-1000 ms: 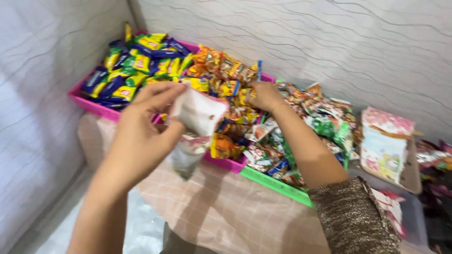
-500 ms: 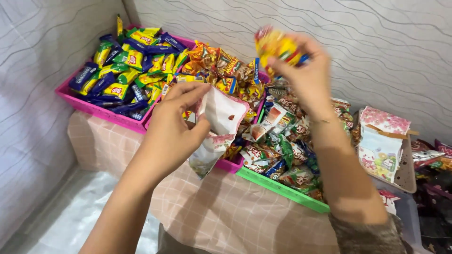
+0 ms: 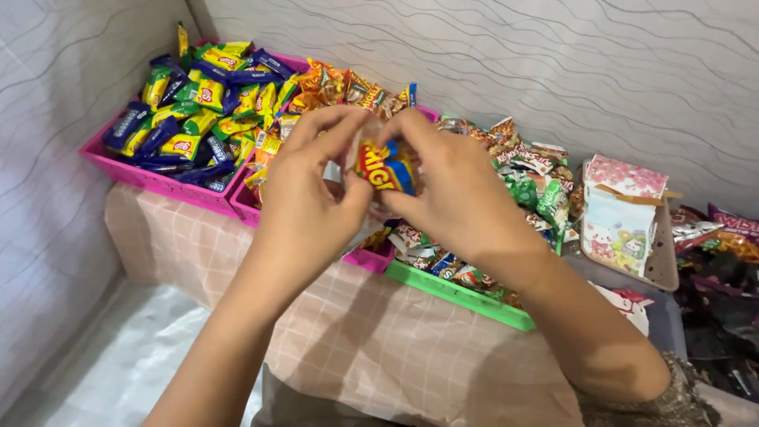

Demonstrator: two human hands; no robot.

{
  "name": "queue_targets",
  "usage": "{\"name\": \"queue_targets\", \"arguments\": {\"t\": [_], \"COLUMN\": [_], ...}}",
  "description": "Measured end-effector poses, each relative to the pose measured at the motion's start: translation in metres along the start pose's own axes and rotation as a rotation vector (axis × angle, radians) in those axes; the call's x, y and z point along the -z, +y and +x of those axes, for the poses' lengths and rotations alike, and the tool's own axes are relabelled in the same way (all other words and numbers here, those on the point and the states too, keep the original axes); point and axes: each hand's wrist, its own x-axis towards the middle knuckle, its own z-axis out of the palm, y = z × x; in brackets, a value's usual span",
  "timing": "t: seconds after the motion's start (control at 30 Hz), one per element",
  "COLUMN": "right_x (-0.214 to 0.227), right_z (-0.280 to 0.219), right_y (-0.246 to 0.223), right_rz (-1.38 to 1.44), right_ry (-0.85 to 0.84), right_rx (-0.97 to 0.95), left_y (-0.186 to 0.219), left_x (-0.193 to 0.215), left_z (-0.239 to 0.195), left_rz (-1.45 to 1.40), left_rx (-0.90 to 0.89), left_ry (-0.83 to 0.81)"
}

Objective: The person places various snacks and small gifts into bags, using small packets, snack bags, and decorative items to fill a larger clear container.

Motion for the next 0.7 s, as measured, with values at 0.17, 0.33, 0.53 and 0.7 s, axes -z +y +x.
{"name": "queue_targets", "arguments": {"t": [0.17, 0.33, 0.53, 0.7], "right_x": [-0.015, -0.04, -0.055, -0.034], "right_z": [-0.004, -0.005, -0.008, -0.004], "right_y": [0.006, 0.02, 0.021, -0.014], "right_rz": [0.075, 0.012, -0.105, -0.017], "right_ry": [-0.013, -0.065, -0.204, -0.818], "right_rx": [-0.025, 0.021, 0.018, -0.021], "left_y": [0.025, 0.029, 0.027, 0.016], "left_x": [-0.007, -0.017, -0.016, 0.017], "left_z": [-0.007, -0.022, -0.048, -0.071], "left_rz": [-0.096, -0.108, -0.156, -0.247], "left_rx": [0.014, 0.014, 0.124, 0.375], "left_ry": [-0.003, 0.042, 0.004, 0.015]}}
